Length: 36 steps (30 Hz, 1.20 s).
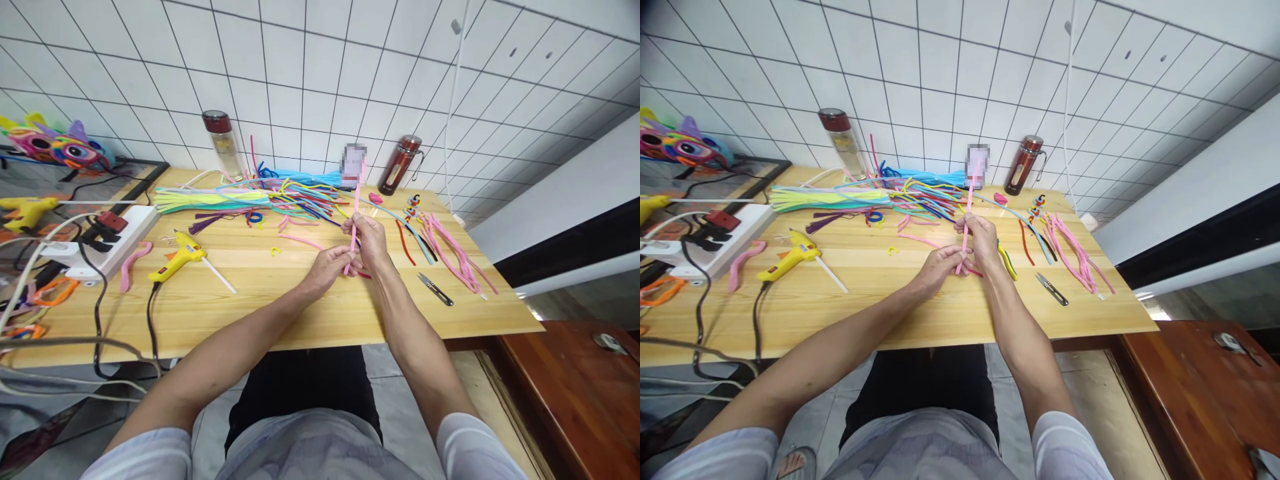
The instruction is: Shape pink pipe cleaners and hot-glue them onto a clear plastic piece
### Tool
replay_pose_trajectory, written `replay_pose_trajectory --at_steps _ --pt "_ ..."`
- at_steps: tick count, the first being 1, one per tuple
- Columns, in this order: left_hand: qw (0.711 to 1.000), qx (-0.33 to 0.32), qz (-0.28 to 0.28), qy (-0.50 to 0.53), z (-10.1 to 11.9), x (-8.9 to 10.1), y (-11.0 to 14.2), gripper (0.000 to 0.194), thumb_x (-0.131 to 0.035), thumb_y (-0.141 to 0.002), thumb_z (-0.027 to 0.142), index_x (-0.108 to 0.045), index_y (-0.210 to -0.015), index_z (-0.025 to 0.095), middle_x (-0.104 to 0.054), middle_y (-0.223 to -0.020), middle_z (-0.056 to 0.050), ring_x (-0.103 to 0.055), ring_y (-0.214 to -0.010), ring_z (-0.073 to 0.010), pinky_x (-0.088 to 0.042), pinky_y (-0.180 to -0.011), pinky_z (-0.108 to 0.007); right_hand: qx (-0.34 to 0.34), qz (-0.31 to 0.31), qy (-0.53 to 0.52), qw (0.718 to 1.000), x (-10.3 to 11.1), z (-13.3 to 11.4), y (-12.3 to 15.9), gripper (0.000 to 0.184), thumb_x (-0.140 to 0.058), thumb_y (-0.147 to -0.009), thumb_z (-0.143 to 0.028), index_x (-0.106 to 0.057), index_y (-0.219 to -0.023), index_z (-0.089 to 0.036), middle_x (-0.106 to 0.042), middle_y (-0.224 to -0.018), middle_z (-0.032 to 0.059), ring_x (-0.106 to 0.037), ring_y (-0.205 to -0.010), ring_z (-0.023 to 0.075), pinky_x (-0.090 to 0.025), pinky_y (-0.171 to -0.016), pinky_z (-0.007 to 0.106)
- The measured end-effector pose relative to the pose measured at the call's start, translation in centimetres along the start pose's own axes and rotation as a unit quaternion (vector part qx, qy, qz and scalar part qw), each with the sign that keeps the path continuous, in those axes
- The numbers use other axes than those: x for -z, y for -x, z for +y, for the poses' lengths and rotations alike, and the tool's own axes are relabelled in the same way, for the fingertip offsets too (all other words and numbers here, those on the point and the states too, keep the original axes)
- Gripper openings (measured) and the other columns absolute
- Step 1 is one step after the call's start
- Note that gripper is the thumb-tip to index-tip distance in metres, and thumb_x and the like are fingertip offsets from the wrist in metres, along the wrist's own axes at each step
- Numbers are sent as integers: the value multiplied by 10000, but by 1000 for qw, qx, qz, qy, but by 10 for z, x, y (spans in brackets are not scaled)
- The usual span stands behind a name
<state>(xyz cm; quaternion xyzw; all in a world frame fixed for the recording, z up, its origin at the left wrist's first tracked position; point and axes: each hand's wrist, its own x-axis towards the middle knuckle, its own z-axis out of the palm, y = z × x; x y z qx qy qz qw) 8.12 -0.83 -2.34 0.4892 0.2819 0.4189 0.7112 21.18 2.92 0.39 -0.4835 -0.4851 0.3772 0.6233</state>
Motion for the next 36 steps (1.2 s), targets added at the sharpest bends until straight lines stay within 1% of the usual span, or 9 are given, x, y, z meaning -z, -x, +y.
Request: replay_pose_trajectory --at_steps 3,6,9,12,18,23,27,31,36 --pt "1000 7 -6 -9 -1 0 0 368 -767 -787 483 -713 -906 139 -773 -780 -80 -667 -612 -133 -511 -657 -262 -2 1 10 1000 -1 2 0 432 -660 -856 -606 -727 -719 -202 -738 -755 60 -684 -743 186 -553 -782 325" --pt "999 32 -12 20 0 0 0 377 -719 -818 499 -684 -931 140 -783 -790 -96 -685 -607 -144 -524 -670 -273 1 3 5 1000 -2 1 0 445 -670 -846 -620 -719 -698 -203 -743 -754 64 -682 -730 188 -557 -775 330" --pt "998 45 1 36 3 -1 0 379 -685 -845 504 -629 -986 157 -787 -789 -90 -702 -598 -152 -527 -656 -270 8 12 -6 1000 -2 -1 0 434 -691 -836 -613 -720 -690 -204 -743 -738 61 -680 -721 193 -558 -759 335" --pt "999 41 24 21 4 -2 0 343 -731 -824 434 -563 -983 182 -786 -787 -57 -687 -566 -137 -523 -623 -255 11 10 -6 1000 -2 -1 1 413 -685 -852 -583 -731 -700 -202 -739 -737 57 -680 -730 193 -555 -762 333" --pt "1000 14 16 2 3 -4 0 286 -749 -782 311 -518 -899 191 -727 -707 4 -623 -531 -105 -504 -604 -248 18 4 -4 1000 -3 0 2 386 -669 -879 -534 -732 -701 -197 -733 -749 55 -674 -730 186 -547 -775 333" --pt "995 -54 84 -24 -2 -2 -2 299 -788 -729 229 -533 -884 197 -642 -683 52 -592 -580 -95 -458 -621 -231 22 11 -6 1000 -3 -2 2 388 -694 -861 -547 -729 -700 -196 -717 -728 49 -656 -708 180 -540 -764 327" --pt "992 -73 90 -49 -3 3 -4 167 -719 -776 264 -575 -816 189 -649 -701 20 -577 -614 -104 -447 -635 -240 21 -35 2 999 -3 -3 4 443 -665 -875 -618 -732 -743 -200 -726 -782 57 -661 -755 191 -537 -792 333" --pt "986 -109 121 -47 -1 9 -8 155 -694 -799 305 -585 -819 196 -673 -774 6 -580 -662 -113 -447 -659 -248 17 -106 40 993 -5 -3 6 411 -704 -846 -610 -751 -807 -204 -720 -819 39 -647 -796 194 -516 -790 327" --pt "972 -148 167 -76 3 14 -11 95 -650 -820 266 -617 -772 190 -606 -719 27 -530 -661 -117 -432 -685 -259 30 -115 93 989 -5 0 5 362 -698 -842 -538 -729 -734 -194 -646 -710 6 -575 -710 169 -455 -718 311"
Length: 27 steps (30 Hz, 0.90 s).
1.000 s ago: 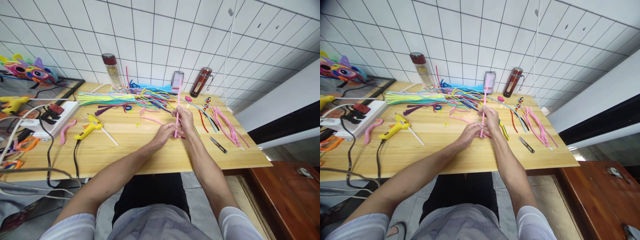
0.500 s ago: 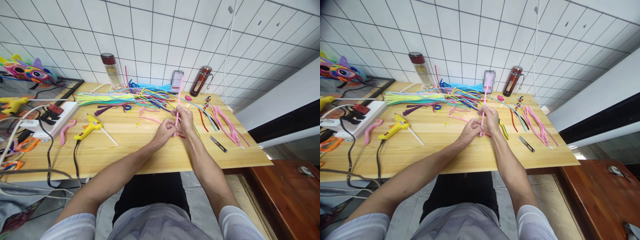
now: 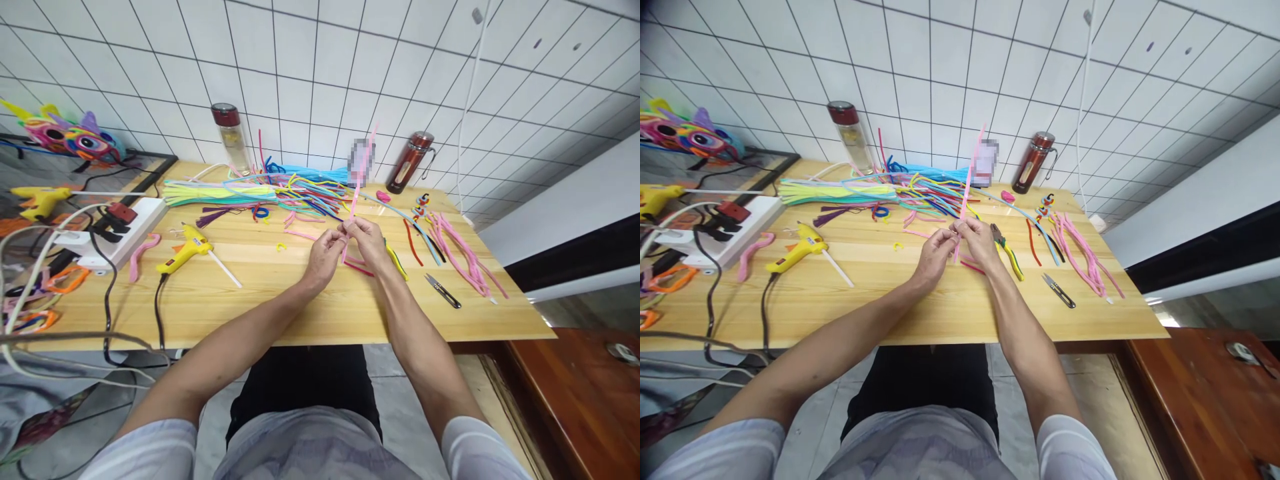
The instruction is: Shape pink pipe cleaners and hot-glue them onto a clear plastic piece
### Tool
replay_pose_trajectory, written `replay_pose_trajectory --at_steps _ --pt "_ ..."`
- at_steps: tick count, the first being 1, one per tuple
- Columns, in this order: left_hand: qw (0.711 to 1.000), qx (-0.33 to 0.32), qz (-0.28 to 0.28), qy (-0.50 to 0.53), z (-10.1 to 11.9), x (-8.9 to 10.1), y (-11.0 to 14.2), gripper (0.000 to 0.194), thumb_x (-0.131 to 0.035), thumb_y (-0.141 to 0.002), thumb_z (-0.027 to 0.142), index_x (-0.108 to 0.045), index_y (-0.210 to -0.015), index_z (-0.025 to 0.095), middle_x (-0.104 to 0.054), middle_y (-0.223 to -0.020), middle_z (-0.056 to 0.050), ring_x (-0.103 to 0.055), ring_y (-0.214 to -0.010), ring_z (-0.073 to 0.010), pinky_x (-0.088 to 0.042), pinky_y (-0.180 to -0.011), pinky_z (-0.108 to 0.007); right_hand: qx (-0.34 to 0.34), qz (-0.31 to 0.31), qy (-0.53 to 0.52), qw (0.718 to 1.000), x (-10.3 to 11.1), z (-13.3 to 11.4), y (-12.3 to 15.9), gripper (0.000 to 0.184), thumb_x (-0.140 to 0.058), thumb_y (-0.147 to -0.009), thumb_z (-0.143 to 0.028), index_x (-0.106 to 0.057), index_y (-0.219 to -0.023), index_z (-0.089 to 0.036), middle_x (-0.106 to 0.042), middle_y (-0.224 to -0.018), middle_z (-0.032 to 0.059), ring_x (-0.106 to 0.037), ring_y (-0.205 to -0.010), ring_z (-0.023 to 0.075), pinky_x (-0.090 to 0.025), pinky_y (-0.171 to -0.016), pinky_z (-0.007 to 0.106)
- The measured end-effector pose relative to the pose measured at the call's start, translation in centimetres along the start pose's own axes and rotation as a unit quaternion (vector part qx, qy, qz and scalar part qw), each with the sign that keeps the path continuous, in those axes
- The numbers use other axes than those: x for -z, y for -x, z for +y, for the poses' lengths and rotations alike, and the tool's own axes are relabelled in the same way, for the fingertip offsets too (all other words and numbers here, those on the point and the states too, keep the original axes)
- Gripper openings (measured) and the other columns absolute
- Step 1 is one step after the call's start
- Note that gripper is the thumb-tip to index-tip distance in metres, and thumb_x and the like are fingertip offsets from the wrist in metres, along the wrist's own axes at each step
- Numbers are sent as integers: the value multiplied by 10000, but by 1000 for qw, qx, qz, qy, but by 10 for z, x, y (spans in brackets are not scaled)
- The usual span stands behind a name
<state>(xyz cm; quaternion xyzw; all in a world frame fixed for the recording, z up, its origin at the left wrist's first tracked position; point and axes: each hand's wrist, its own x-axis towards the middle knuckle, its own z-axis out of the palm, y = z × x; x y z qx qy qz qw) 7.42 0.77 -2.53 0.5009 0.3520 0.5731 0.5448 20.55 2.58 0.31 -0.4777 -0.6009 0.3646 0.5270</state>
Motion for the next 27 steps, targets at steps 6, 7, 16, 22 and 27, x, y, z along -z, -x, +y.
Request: replay_pose_trajectory --at_steps 6,7,16,22,27 --pt "1000 25 19 3 2 0 -1 18 -611 -796 202 -617 -791 186 -560 -660 43 -487 -603 -105 -404 -635 -250 4 17 29 999 4 2 0 350 -658 -877 -518 -765 -792 -196 -626 -692 -3 -535 -674 156 -427 -696 302" --pt "999 30 19 10 3 -1 0 24 -607 -792 195 -614 -814 187 -561 -657 45 -486 -591 -102 -402 -626 -248 5 20 29 999 5 2 0 343 -660 -877 -508 -764 -788 -194 -638 -704 0 -537 -677 155 -428 -700 303" --pt "999 30 -28 -8 8 0 1 103 -642 -802 246 -564 -757 196 -601 -648 34 -496 -552 -90 -380 -571 -231 0 -2 36 999 1 -4 1 380 -700 -839 -557 -731 -751 -189 -600 -672 -6 -520 -658 153 -421 -667 301" --pt "999 28 -15 -5 5 3 -2 104 -633 -808 264 -565 -767 197 -680 -687 14 -425 -468 -70 -312 -493 -230 -24 -26 14 999 -3 -3 4 378 -722 -818 -571 -695 -753 -200 -570 -647 -18 -499 -612 143 -405 -600 286" --pt "998 60 7 6 4 2 -1 58 -607 -761 224 -558 -752 195 -687 -655 10 -434 -442 -71 -307 -473 -227 -23 10 43 999 -5 0 3 358 -722 -816 -535 -687 -712 -194 -558 -609 -23 -485 -589 138 -394 -596 288"
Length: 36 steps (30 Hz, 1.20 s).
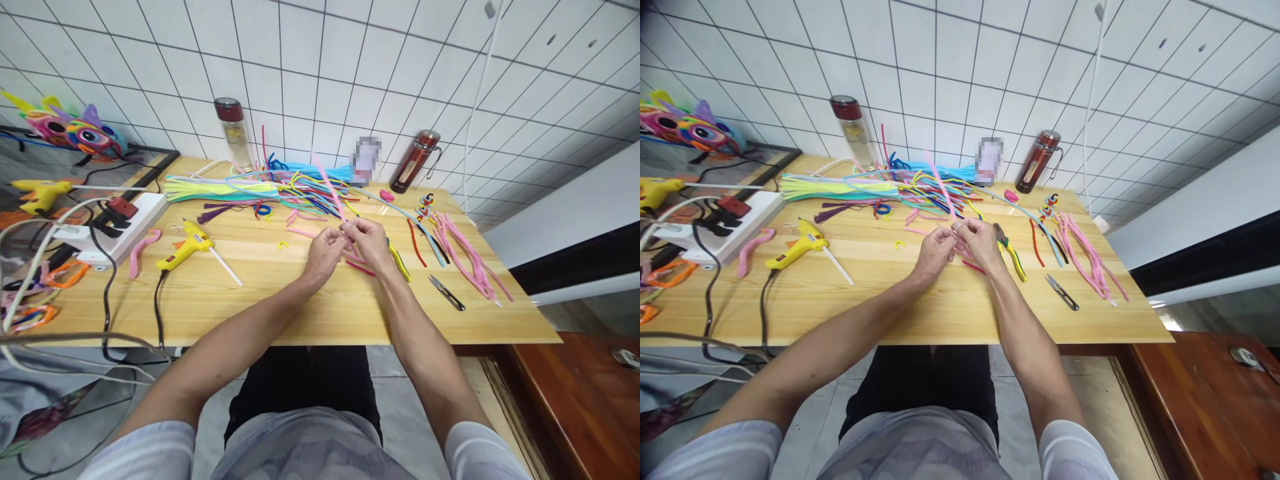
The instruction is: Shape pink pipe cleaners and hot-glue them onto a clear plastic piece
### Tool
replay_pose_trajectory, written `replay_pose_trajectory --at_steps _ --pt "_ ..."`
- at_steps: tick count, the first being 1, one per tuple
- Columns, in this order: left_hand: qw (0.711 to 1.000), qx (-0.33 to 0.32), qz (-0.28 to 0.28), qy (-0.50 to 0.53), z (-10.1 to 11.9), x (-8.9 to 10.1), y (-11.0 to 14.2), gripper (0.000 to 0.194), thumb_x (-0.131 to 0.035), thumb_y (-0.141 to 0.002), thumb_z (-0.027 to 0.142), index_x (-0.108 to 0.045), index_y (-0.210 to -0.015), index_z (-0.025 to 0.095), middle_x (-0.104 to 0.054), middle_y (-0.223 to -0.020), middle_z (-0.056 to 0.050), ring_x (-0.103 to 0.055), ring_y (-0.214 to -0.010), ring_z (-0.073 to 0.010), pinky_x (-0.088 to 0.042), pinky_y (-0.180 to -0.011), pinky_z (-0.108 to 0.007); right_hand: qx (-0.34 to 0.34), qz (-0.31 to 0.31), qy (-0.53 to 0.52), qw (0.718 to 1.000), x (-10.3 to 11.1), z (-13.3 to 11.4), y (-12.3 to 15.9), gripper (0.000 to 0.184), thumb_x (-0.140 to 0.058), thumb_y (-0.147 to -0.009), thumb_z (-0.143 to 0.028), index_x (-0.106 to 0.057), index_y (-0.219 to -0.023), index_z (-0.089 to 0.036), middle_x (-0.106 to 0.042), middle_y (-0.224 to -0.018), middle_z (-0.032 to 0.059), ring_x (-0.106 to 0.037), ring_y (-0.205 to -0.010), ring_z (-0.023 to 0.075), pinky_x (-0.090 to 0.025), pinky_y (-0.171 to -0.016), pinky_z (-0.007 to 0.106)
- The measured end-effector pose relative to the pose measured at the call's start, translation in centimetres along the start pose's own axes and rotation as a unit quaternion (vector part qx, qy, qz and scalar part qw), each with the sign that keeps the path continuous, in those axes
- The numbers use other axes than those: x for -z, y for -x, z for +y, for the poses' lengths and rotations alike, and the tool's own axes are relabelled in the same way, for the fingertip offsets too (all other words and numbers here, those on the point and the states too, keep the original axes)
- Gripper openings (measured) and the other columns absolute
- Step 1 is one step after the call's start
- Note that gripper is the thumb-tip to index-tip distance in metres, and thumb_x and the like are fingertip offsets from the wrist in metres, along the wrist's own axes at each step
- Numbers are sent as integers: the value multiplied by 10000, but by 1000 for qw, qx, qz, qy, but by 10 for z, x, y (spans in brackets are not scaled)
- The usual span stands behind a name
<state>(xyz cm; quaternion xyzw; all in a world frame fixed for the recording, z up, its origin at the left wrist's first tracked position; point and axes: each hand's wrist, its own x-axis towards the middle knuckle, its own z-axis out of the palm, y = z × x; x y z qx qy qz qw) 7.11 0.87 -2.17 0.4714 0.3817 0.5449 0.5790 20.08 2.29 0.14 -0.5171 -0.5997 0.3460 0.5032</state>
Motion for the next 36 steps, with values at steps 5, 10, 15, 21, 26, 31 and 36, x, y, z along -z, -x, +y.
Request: replay_pose_trajectory --at_steps 5,10,15,21,26,31,36 --pt "999 42 -1 28 1 -1 1 47 -569 -712 206 -529 -735 203 -663 -632 23 -418 -419 -65 -282 -450 -230 24 58 -10 998 4 -2 -1 293 -691 -854 -482 -711 -767 -203 -547 -619 -33 -482 -612 136 -402 -611 278" --pt "1000 -14 -2 1 4 0 1 55 -595 -730 219 -571 -777 203 -618 -640 38 -461 -491 -77 -334 -497 -229 20 37 -12 999 4 -4 -1 298 -720 -828 -482 -706 -751 -194 -569 -632 -26 -485 -606 135 -399 -608 286" --pt "999 -32 -7 -28 1 2 -1 74 -636 -759 243 -578 -758 198 -635 -639 25 -528 -559 -98 -381 -560 -230 28 27 38 999 1 -6 2 318 -702 -830 -502 -707 -743 -196 -621 -661 -2 -516 -627 151 -414 -623 294" --pt "997 -43 -12 -62 -5 5 -6 95 -633 -767 242 -587 -712 180 -689 -669 4 -594 -597 -106 -419 -609 -231 63 23 100 993 -2 -6 6 247 -678 -874 -417 -724 -749 -209 -626 -659 -1 -520 -623 155 -400 -620 295" --pt "999 -5 -8 -44 -4 5 -6 76 -609 -711 224 -548 -672 204 -559 -514 64 -389 -404 -69 -280 -448 -225 106 59 92 988 -1 -5 3 235 -678 -885 -384 -689 -727 -212 -608 -676 -8 -520 -650 155 -408 -654 300" --pt "999 35 -20 2 3 4 -2 94 -615 -717 263 -538 -707 210 -600 -579 46 -355 -384 -59 -235 -412 -228 58 101 21 993 10 -9 -1 283 -676 -869 -473 -688 -770 -208 -564 -656 -23 -488 -636 152 -413 -642 295" --pt "999 -35 -24 -6 9 4 -2 122 -658 -733 289 -580 -766 201 -611 -635 41 -429 -472 -63 -312 -477 -222 50 48 36 997 8 -7 -1 301 -693 -841 -486 -691 -738 -203 -562 -637 -22 -478 -612 143 -398 -622 294"
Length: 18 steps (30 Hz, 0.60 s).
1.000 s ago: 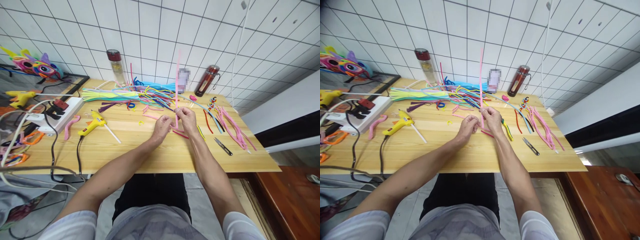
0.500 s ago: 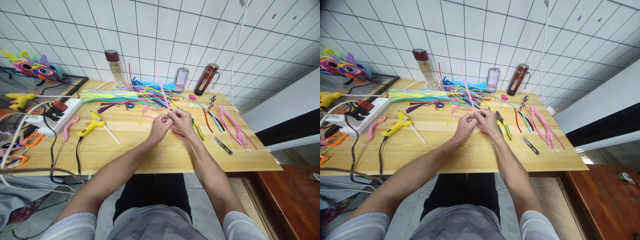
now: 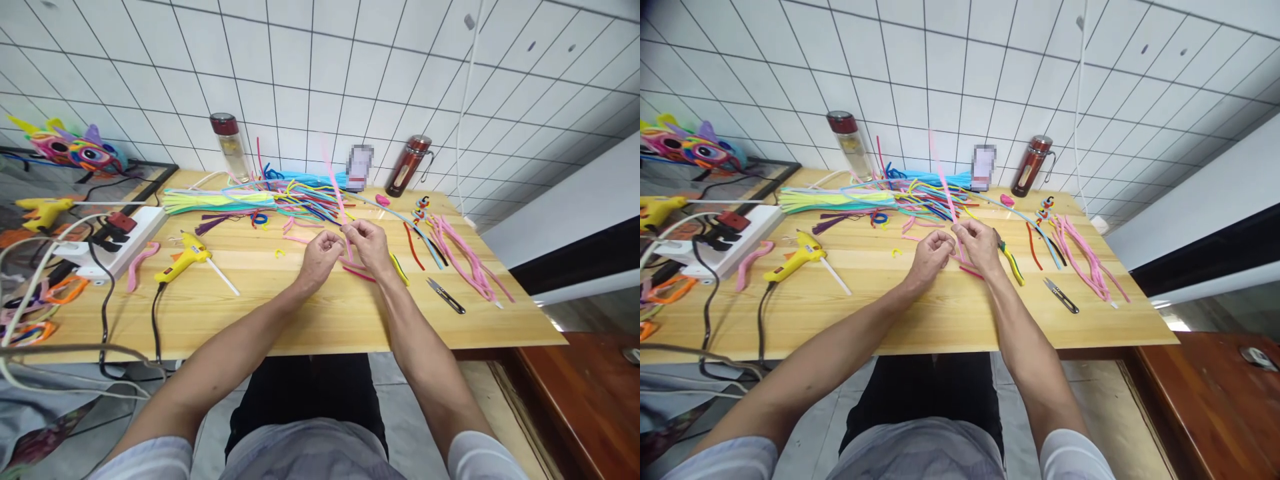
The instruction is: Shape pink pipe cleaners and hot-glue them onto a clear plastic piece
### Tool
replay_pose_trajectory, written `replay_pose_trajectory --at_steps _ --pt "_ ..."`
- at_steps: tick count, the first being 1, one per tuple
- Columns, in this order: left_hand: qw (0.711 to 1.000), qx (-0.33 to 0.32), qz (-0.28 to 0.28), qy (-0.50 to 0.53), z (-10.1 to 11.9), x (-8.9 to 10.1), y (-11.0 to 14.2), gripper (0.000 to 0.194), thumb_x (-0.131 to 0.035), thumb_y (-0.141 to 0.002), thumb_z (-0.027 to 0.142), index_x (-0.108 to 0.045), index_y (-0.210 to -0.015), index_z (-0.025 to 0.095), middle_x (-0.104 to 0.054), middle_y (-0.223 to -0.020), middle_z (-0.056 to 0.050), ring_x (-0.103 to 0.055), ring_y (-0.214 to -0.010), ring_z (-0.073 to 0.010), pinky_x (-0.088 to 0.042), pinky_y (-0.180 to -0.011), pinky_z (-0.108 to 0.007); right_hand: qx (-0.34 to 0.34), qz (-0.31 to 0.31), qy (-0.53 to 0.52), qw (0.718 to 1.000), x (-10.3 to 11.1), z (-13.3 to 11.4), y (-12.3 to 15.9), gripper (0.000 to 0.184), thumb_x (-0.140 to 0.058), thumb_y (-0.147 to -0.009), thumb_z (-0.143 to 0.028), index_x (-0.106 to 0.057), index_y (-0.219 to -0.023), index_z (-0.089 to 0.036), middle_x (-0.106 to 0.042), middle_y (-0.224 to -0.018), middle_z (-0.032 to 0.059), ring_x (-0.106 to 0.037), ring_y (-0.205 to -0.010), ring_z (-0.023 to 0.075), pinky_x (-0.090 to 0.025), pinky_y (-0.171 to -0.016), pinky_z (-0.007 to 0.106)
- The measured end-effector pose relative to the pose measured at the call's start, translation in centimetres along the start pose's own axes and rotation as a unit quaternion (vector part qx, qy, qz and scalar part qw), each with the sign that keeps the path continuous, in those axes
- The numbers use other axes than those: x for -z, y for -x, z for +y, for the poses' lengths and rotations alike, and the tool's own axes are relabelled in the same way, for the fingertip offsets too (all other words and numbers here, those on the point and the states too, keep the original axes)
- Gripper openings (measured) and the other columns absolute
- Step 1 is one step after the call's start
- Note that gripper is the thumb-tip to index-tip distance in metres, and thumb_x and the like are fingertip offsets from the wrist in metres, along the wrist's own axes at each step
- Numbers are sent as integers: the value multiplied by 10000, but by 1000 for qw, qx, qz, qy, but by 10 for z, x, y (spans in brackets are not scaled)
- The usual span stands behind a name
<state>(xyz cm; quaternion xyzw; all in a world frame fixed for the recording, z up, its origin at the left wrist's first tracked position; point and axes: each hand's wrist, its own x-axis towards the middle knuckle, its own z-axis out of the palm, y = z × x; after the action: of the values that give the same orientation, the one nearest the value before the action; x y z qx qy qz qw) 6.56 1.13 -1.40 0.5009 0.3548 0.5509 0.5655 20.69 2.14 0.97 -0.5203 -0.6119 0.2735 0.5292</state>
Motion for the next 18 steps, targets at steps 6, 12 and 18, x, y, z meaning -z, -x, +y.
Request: replay_pose_trajectory --at_steps 6,12,18 --pt "1000 8 -8 -10 -6 1 -4 167 -678 -728 318 -558 -727 202 -603 -602 37 -487 -530 -82 -341 -518 -217 19 -22 41 999 -6 2 3 284 -680 -856 -468 -709 -749 -207 -645 -685 9 -532 -650 162 -422 -625 294" --pt "999 11 15 -47 -9 3 -5 120 -657 -720 264 -560 -699 197 -596 -589 42 -502 -529 -93 -357 -529 -218 28 -19 59 998 -8 -2 7 259 -672 -861 -425 -712 -731 -205 -648 -686 10 -537 -645 160 -420 -629 296" --pt "998 29 10 -54 -9 3 -3 76 -634 -702 228 -564 -701 199 -613 -610 32 -483 -525 -95 -358 -511 -213 11 18 -1 1000 -4 -4 3 322 -689 -854 -514 -688 -741 -212 -607 -659 -7 -510 -636 157 -426 -640 299"
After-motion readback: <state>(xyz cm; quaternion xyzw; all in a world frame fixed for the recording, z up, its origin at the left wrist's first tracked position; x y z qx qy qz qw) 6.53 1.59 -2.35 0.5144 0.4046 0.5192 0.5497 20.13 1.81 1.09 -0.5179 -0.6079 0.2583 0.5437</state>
